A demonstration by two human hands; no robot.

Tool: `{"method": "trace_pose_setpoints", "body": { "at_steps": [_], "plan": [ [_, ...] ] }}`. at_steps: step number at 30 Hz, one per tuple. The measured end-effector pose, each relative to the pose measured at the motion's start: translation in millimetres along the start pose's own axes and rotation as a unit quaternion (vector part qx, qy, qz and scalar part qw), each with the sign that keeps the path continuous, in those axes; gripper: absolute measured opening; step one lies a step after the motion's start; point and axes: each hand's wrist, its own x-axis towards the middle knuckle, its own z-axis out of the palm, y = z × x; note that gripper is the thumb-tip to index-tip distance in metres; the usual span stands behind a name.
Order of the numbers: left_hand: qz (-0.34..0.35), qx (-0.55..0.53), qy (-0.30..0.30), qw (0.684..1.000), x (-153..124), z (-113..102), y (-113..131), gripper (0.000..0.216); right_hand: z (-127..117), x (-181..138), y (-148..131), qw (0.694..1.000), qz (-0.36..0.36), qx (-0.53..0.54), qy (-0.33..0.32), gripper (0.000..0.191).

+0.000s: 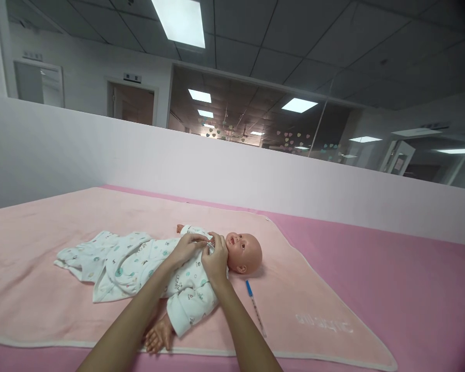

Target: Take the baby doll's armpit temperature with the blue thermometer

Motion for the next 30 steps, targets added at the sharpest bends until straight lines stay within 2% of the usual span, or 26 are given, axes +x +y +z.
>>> {"method": "trace_pose_setpoints", "body": {
  "at_steps": [11, 18, 24, 30],
  "plan": [
    [0.039, 0.020, 0.002, 0.999, -1.0, 1.0, -1.6, 0.024, -0.9, -2.7, -2.1, 0.999, 0.032, 0.007, 0.017, 0.026],
    [0.015, 0.048, 0.032, 0.998, -2.9, 1.1, 1.6, 0.022, -1.1, -1.6, 0.5, 0.998, 0.060, 0.007, 0.026, 0.026],
    [0.009, 0.025, 0.034, 0.999, -4.0, 0.9, 5.1, 0.020, -2.8, -2.2, -1.0, 0.999, 0.017, -0.045, 0.000, 0.029],
    [-0.034, -0.062, 0.068, 0.995, 0.0, 2.3, -0.2, 0.019, -1.6, -4.1, -3.1, 0.993, -0.028, -0.107, -0.028, 0.034]
  ]
}}
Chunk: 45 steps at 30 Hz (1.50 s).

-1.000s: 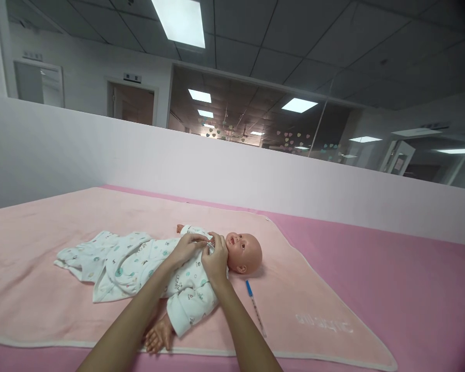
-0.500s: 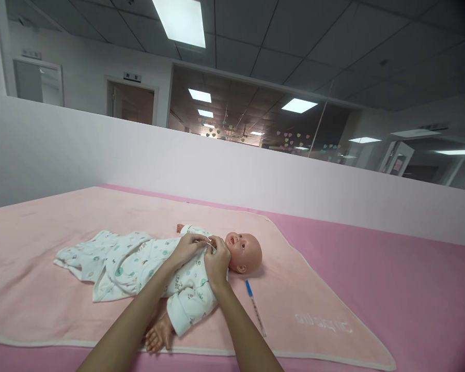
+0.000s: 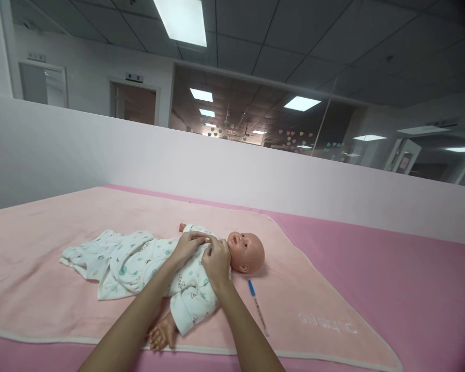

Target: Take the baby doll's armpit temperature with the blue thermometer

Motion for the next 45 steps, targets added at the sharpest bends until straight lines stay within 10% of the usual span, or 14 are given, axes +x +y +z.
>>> {"method": "trace_pose_setpoints", "body": {
  "at_steps": [5, 14, 20, 26, 45],
  "plan": [
    [-0.056, -0.046, 0.022, 0.997, 7.8, -4.9, -8.5, 0.017, 3.7, 0.1, 2.1, 1.000, 0.004, 0.024, 0.005, 0.037],
    [-0.144, -0.186, -0.115, 0.965, 8.2, -35.2, -3.8, 0.029, 5.6, 0.0, 4.0, 0.997, 0.002, 0.049, 0.056, 0.035],
    [-0.108, 0.009, -0.151, 0.983, -1.0, -59.5, 8.2, 0.041, -2.0, 0.2, -2.2, 0.994, -0.036, 0.070, 0.071, 0.034],
    [-0.043, 0.149, -0.248, 0.956, -8.7, -73.5, 17.2, 0.027, -3.2, 0.2, -8.5, 0.991, -0.107, 0.041, -0.064, 0.015],
    [0.026, 0.179, -0.151, 0.972, -6.0, -55.7, 3.2, 0.030, -2.4, 0.1, -9.4, 0.989, -0.123, 0.044, -0.073, 0.011]
  ]
}}
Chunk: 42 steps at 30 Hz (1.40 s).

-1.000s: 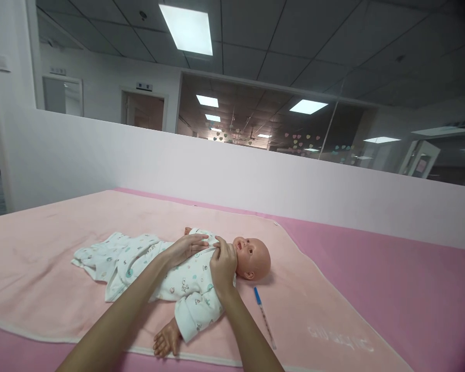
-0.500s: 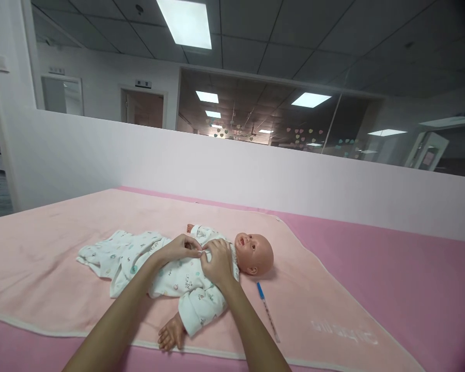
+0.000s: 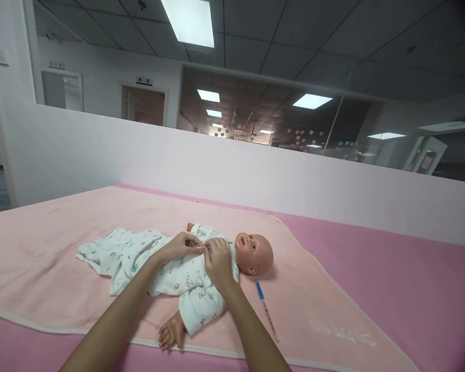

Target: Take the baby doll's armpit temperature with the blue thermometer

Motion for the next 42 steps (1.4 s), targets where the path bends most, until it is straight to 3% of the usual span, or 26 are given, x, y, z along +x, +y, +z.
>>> {"method": "trace_pose_setpoints", "body": {
  "at_steps": [9, 14, 23, 31, 42],
  "plan": [
    [-0.013, -0.053, 0.045, 0.997, -2.7, 1.3, -4.3, 0.029, 0.2, -1.1, 0.4, 1.000, 0.006, 0.003, 0.004, 0.008],
    [-0.003, -0.024, 0.042, 0.999, -6.3, 3.2, -0.6, 0.030, 3.0, -1.1, 2.3, 1.000, 0.009, 0.001, 0.012, 0.010],
    [0.033, 0.048, 0.104, 0.993, -10.0, 9.6, 5.0, 0.029, 5.7, -0.4, 4.6, 1.000, 0.019, 0.007, 0.020, 0.014],
    [0.034, 0.000, 0.074, 0.997, -9.7, 7.8, 2.5, 0.021, 6.7, -0.5, 5.4, 0.999, 0.035, -0.007, 0.029, 0.012],
    [0.043, 0.027, 0.074, 0.996, -9.0, 9.3, -0.8, 0.017, 4.3, 0.7, 4.0, 0.999, 0.028, 0.006, 0.030, 0.011]
  ]
}}
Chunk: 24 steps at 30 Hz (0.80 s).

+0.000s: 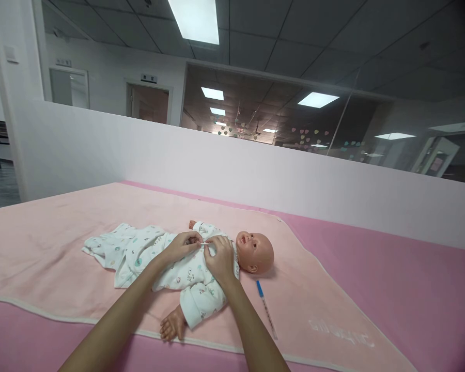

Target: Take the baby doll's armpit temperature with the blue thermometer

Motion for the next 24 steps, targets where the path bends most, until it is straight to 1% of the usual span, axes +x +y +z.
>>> {"method": "trace_pose_setpoints", "body": {
  "at_steps": [3, 8, 12, 24],
  "plan": [
    [0.011, 0.001, 0.001, 1.000, -0.9, 0.3, 0.6, 0.016, 0.4, -0.1, 0.5, 1.000, 0.006, 0.006, -0.001, 0.012],
    [0.011, 0.014, 0.002, 1.000, -2.4, -0.1, 1.4, 0.016, 1.4, -0.5, 1.1, 1.000, 0.012, 0.009, -0.004, 0.013],
    [0.015, 0.021, -0.012, 1.000, -2.6, -1.3, -0.2, 0.021, 2.0, -0.9, 1.5, 1.000, 0.014, 0.003, -0.006, 0.012],
    [0.016, 0.064, 0.000, 0.998, -2.5, -1.5, -1.4, 0.030, 3.1, -1.0, 2.6, 1.000, 0.024, -0.009, -0.011, 0.009]
  ]
}}
